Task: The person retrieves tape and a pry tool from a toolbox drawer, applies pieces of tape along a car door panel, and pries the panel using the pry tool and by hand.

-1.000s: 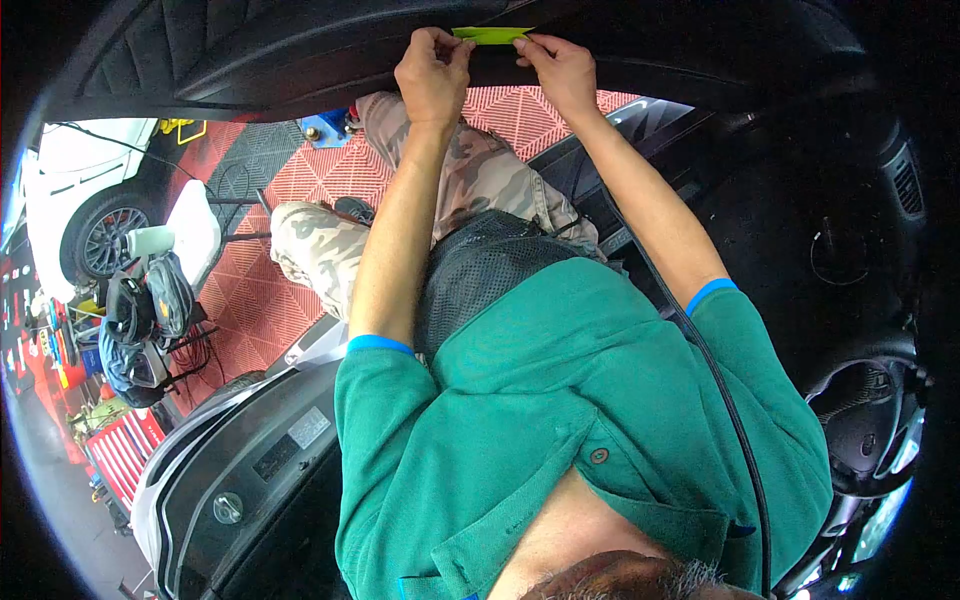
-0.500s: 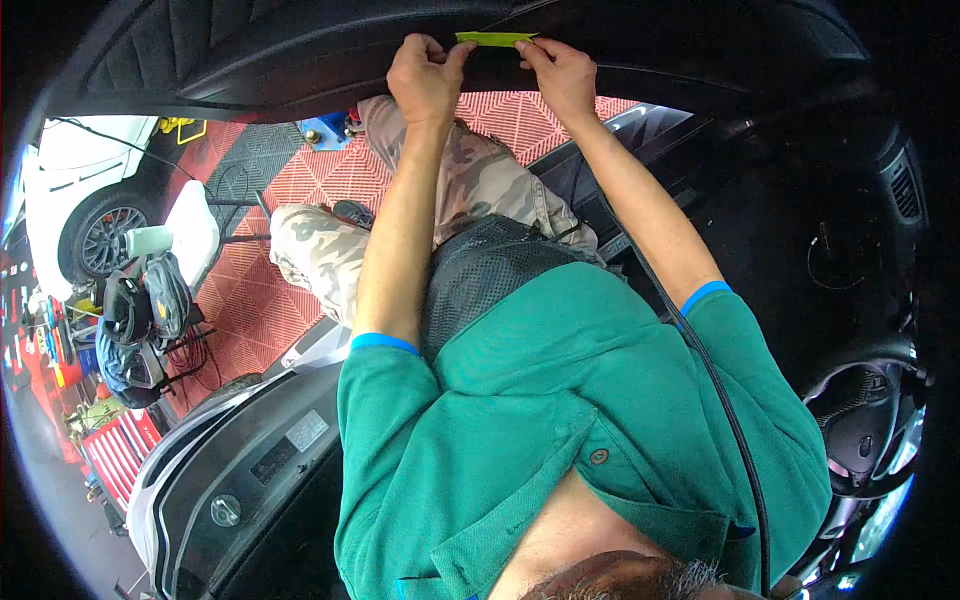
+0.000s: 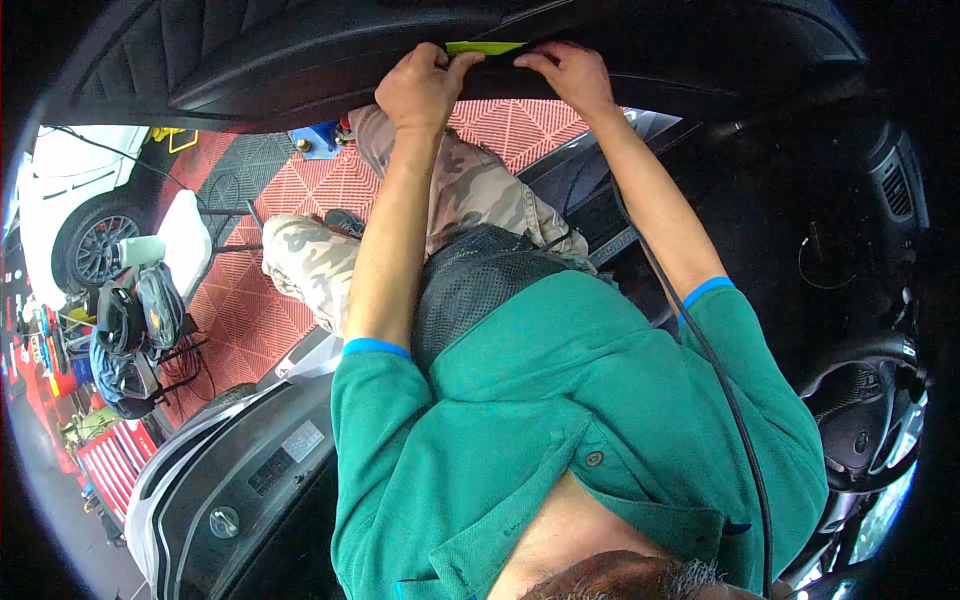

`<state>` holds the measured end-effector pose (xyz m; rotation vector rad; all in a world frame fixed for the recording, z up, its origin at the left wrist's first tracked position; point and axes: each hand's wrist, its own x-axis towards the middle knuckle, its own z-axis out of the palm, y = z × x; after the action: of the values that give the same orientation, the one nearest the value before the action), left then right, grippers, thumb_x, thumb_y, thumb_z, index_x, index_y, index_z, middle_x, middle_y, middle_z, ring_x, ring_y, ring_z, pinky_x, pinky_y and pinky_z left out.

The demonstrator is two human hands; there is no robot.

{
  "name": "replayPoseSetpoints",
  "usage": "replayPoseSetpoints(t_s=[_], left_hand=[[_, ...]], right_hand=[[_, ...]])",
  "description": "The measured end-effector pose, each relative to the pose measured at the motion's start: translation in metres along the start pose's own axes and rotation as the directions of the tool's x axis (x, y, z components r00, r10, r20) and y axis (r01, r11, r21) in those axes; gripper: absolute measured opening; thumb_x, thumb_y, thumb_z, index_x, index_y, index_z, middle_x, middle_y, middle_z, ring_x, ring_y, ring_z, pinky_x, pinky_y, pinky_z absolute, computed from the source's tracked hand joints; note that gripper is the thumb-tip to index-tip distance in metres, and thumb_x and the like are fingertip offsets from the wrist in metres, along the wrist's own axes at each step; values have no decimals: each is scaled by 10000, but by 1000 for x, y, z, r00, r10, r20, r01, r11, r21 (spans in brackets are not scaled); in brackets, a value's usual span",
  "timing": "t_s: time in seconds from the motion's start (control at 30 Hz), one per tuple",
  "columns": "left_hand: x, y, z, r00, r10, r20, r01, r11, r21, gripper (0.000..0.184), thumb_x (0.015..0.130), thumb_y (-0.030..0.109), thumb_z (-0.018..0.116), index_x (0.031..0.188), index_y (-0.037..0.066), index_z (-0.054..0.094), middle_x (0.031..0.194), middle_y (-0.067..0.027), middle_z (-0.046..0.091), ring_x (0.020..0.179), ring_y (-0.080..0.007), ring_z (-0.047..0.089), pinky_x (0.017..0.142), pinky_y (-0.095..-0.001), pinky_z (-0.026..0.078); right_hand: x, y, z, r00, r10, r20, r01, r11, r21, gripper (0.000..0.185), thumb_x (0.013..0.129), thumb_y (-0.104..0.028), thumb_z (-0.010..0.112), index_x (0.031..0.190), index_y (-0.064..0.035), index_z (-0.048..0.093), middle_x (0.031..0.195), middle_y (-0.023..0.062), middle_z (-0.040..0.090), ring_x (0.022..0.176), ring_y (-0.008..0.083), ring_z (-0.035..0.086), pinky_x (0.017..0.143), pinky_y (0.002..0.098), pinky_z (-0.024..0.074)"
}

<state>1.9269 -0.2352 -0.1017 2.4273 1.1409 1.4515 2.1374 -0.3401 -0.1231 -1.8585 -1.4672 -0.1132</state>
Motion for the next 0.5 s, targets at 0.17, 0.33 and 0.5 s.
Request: replayPoseSetpoints(t_s=[0.17,0.33,0.5], left_hand=[[10,3,-11,948,-307,88,306,952,28,567,684,679,826,688,117,750,633,-99,694,600,-319,697,551,-422,531],[8,-15,-9,949,-309,60,306,951,49,570,720,681,804,720,112,767,637,-108,693,608,-337,696,551,-429,530],[1,-28,0,995,-95,2,95,995,-12,620,750,729,739,717,111,767,648,-111,699,616,-341,702,559,-443,538]], right_hand=[[13,5,14,995,81,65,-76,994,-81,372,936,-558,653,996,-233,824,884,153,741,844,368,722,730,454,574],[16,27,30,999,-3,46,-5,984,176,367,977,-512,609,1039,-215,815,917,128,761,854,341,735,747,437,578],[13,14,10,987,80,140,-100,984,145,377,1014,-484,575,1073,-192,806,952,128,769,888,321,741,790,424,581]])
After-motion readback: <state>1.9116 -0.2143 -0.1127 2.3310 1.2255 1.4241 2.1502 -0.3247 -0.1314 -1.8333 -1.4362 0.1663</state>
